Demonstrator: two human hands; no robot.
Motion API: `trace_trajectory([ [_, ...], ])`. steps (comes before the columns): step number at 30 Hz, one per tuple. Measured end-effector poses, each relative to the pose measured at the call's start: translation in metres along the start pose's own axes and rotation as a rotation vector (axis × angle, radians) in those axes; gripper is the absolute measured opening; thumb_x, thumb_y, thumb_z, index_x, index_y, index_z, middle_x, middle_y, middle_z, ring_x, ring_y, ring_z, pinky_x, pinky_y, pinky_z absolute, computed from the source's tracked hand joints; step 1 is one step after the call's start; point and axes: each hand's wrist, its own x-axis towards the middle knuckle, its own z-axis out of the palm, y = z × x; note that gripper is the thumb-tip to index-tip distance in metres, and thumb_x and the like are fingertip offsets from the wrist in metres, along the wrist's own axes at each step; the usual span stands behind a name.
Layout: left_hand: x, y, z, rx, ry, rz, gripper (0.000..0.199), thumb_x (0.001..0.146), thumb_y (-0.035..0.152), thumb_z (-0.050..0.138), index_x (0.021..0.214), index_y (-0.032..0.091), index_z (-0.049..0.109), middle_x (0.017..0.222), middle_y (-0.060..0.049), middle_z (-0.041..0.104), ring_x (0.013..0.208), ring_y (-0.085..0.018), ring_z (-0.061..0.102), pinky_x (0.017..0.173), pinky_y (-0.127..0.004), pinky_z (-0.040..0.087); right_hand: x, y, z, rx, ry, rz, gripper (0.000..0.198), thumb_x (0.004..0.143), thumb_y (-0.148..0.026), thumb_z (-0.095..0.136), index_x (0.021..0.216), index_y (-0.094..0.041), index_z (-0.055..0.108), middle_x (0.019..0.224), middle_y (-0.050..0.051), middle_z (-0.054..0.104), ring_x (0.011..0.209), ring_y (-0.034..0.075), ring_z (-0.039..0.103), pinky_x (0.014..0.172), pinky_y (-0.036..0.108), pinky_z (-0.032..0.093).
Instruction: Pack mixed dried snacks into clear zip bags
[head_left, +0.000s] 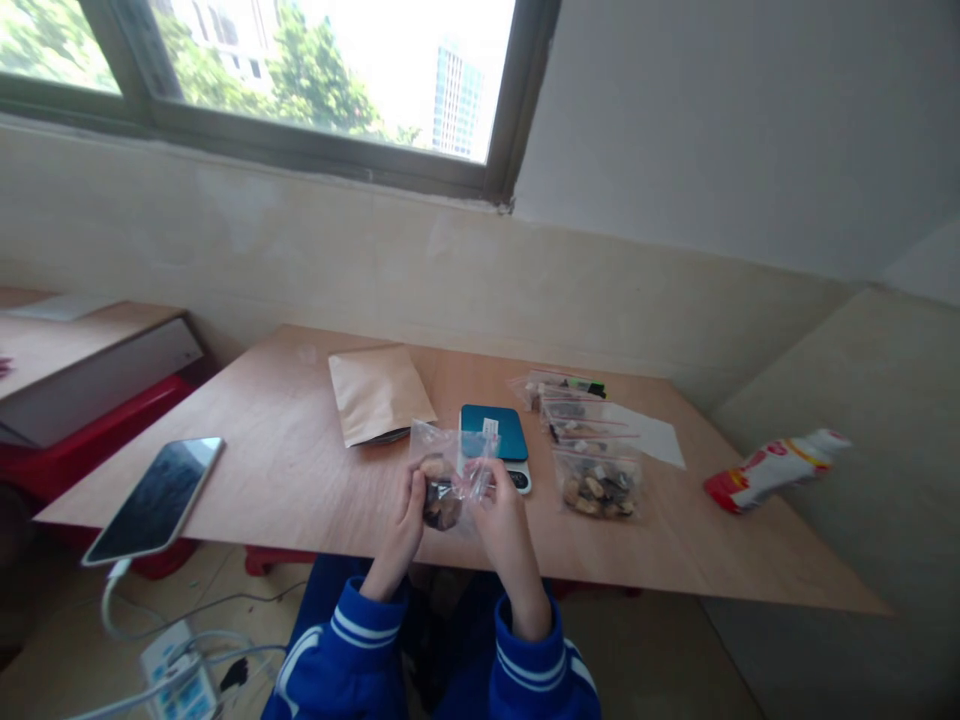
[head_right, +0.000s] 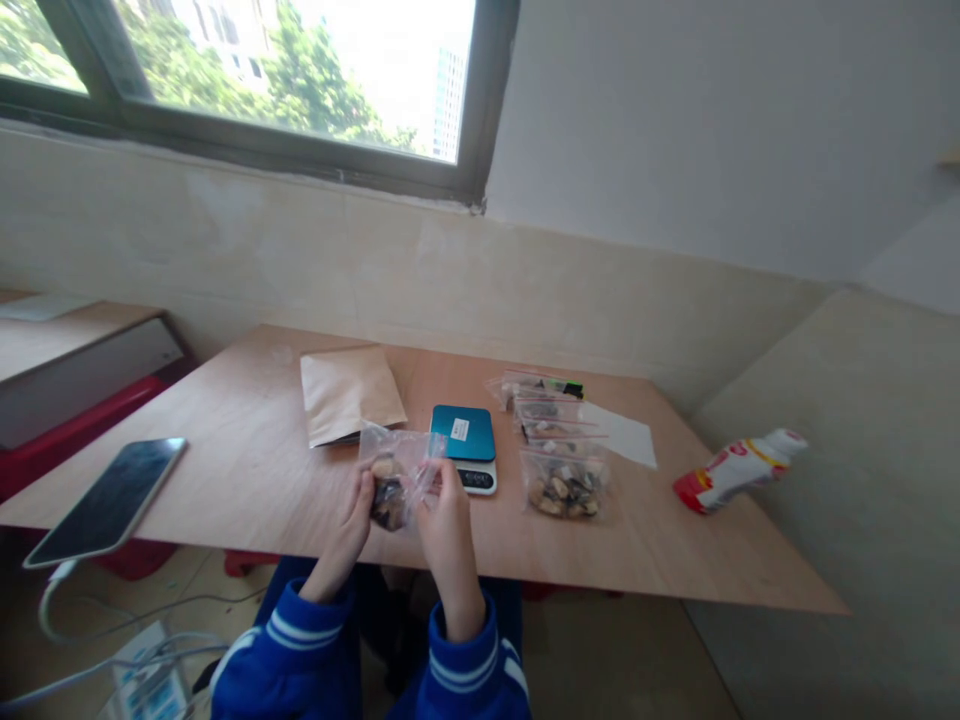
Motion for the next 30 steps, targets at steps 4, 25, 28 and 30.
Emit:
trace_trajectory([
  [4,-0.001,0.005,-0.006,0.073,0.036,0.141,0.047,0.088,0.060,0.037,0.107,0.021,0.054,0.101,-0.005,0.065,0.098,-0.019,0.062,0.091,-0.034,0.048,0.000,0.004,0.010,0.006,-0.244,0.048,0.032,0.076,-0.032,0.066,0.103,-0.018,0.060,0.097,0.007,0.068,0.087,0.022,0.065,0.080,0.036,0.052],
  [25,0.007,0.003,-0.033,0.291,0.196,0.042,0.033,0.092,0.051,0.031,0.097,0.022,0.044,0.091,-0.005,0.055,0.091,-0.021,0.058,0.086,-0.035,0.045,0.001,0.003,0.042,0.013,-0.431,-0.175,0.054,0.076,-0.012,0.063,0.128,-0.024,0.055,0.129,0.007,0.059,0.124,0.024,0.051,0.109,0.048,0.034],
  [28,0.008,0.003,-0.037,0.308,0.198,-0.010,0.027,0.093,0.046,0.030,0.095,0.022,0.042,0.088,-0.004,0.055,0.086,-0.022,0.059,0.083,-0.035,0.046,0.002,0.005,0.038,0.036,-0.446,-0.138,0.050,0.069,-0.015,0.072,0.118,-0.021,0.060,0.119,0.007,0.064,0.113,0.025,0.059,0.100,0.044,0.045],
  [30,0.009,0.004,-0.038,0.328,0.212,-0.022,0.025,0.093,0.043,0.030,0.095,0.021,0.042,0.088,-0.005,0.054,0.085,-0.022,0.058,0.084,-0.036,0.045,0.002,0.008,0.038,0.048,-0.418,-0.105,0.052,0.066,-0.018,0.076,0.116,-0.019,0.059,0.114,0.007,0.065,0.107,0.024,0.061,0.095,0.043,0.048],
])
